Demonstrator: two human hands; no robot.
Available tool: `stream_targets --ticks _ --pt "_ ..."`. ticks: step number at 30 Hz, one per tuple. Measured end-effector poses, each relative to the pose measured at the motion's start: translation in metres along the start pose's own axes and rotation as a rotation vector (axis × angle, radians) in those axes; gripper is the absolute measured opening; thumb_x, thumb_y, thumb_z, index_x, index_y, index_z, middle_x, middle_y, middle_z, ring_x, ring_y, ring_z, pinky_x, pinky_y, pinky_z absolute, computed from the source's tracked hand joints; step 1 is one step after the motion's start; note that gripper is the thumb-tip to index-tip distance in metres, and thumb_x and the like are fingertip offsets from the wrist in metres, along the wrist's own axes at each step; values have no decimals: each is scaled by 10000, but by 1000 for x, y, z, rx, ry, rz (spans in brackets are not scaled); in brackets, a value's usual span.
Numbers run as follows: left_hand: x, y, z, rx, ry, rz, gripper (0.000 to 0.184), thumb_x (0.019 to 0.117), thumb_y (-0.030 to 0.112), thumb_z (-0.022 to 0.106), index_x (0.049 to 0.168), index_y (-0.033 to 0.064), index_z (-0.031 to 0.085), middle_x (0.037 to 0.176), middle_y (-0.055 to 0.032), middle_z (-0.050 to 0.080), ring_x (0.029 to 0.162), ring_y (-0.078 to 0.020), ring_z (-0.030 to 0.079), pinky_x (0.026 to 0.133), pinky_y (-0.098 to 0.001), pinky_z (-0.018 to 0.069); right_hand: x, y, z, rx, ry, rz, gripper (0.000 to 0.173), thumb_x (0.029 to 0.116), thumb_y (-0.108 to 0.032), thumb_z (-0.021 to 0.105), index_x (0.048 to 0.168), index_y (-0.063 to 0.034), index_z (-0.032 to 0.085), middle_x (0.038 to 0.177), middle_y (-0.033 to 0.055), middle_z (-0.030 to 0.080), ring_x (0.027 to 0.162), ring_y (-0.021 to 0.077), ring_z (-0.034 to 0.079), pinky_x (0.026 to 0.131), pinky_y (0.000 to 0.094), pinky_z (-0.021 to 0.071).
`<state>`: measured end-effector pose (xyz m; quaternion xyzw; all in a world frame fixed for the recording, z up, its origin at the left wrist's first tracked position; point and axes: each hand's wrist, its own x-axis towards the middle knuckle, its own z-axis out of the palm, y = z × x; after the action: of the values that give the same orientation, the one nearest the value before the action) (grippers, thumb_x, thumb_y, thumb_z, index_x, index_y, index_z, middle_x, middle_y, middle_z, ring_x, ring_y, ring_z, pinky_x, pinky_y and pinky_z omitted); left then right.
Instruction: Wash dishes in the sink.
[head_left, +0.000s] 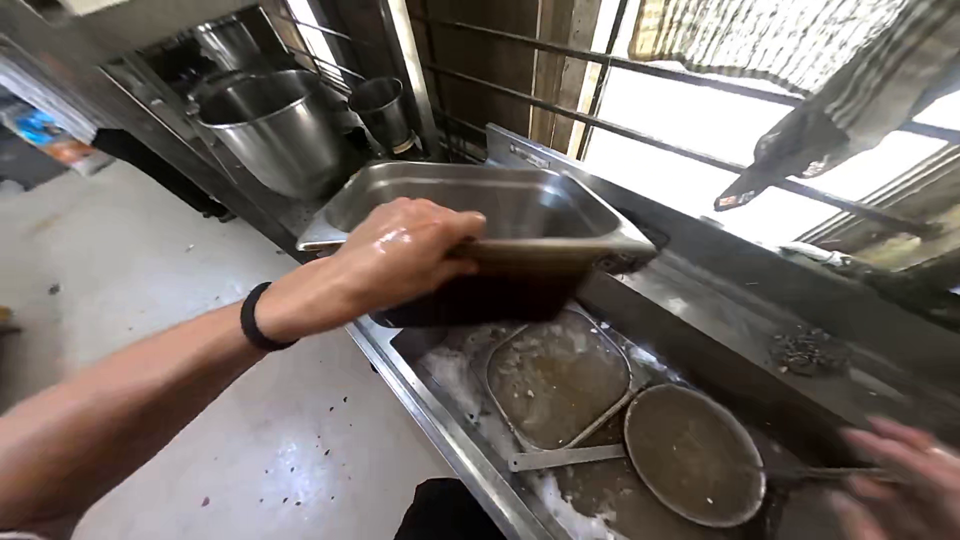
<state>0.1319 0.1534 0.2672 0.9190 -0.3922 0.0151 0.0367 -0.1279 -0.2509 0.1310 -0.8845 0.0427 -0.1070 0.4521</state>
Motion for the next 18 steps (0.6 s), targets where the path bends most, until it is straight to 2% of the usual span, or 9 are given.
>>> stream_targets --ticks 2,5,7,9,11,14,16,18 --pt "1 -30 20 50 85 -171 204 952 258 720 925 68 650 769 -131 655 756 -355 676 671 -585 518 -21 41 30 65 -10 40 512 886 -10 631 1361 129 498 1460 322 440 1218 263 600 912 358 581" --pt "6 -56 55 98 90 -395 298 1002 287 669 1018 -9 642 888 -260 674 878 -487 678 754 -678 509 -47 75 68 131 8 293 553 846 -4 623 1388 54 527 1410 232 540 1111 230 663 869 365 598" --pt "7 -57 76 111 77 -487 337 1036 298 616 1077 -36 632 964 -307 665 931 -535 659 779 -705 495 -56 100 84 170 39 439 590 808 -63 633 1388 -8 536 1355 161 601 1027 187 699 815 346 616" --pt "8 -67 103 132 91 -512 352 1052 301 586 1089 -47 628 984 -322 658 932 -559 648 757 -721 484 -60 127 87 185 69 534 600 803 -96 654 1391 -52 548 1326 129 626 999 180 710 809 360 620" --pt "9 -78 127 163 97 -510 354 1055 295 581 1085 -56 625 992 -334 654 931 -572 645 738 -732 484 -63 150 81 241 133 606 542 868 -78 676 1394 -46 547 1332 138 627 1047 204 700 865 387 611" --pt "13 -86 146 195 89 -507 343 1050 269 592 1083 -71 619 996 -343 652 925 -578 647 712 -735 484 -56 182 71 355 324 734 449 933 -29 682 1361 8 550 1246 160 632 1065 201 646 913 392 562" --pt "17 -87 153 201 58 -532 346 1051 269 588 1096 -73 617 1012 -343 654 942 -579 647 723 -742 482 -41 198 69 438 448 812 368 958 -29 646 1313 24 568 1142 134 652 979 159 640 882 362 557" --pt "20 -83 159 198 36 -533 341 1053 262 586 1097 -76 609 1019 -349 653 939 -584 648 716 -747 476 -20 207 70 594 518 886 237 1032 -85 558 1251 4 575 1024 55 650 852 90 634 792 282 556"
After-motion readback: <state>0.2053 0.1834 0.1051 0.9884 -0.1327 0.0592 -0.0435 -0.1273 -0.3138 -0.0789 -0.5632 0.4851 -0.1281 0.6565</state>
